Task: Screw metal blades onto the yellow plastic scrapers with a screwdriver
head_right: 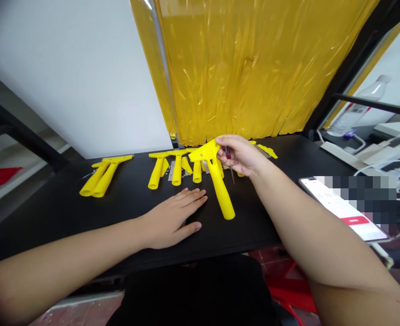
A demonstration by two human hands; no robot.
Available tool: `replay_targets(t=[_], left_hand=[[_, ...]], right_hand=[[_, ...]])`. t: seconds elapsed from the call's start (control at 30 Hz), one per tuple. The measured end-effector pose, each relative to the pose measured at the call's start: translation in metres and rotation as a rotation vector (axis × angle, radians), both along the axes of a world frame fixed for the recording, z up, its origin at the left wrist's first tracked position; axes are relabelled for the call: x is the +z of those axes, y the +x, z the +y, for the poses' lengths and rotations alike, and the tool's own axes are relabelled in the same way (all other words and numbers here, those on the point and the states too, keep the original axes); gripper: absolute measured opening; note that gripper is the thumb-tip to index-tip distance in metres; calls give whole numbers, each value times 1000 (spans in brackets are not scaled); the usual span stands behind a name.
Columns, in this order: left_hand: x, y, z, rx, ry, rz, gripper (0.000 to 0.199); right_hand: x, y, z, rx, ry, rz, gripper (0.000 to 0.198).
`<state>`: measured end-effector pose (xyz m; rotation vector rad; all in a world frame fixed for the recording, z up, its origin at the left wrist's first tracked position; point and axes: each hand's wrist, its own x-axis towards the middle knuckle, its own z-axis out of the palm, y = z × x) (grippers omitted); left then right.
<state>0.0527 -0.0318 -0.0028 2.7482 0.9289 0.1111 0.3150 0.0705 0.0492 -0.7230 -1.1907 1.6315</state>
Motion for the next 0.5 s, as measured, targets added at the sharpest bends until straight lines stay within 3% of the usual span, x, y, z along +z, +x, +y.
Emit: replay_targets(t=[0.1, 0.23, 0.37, 0.5], left_hand=[[3, -25, -10, -11, 13, 34, 66], [6, -78, -29, 65, 21, 84, 63], [6, -128, -34, 235, 62, 70, 62], [3, -146, -17, 426, 83, 76, 67]], right_hand=[[-1, 1, 0, -2, -9, -7, 39], [-1, 0, -1, 1, -5, -34, 38], [-2, 0, -2, 7, 0, -64, 39], [-3, 0, -1, 7, -7, -77, 42]])
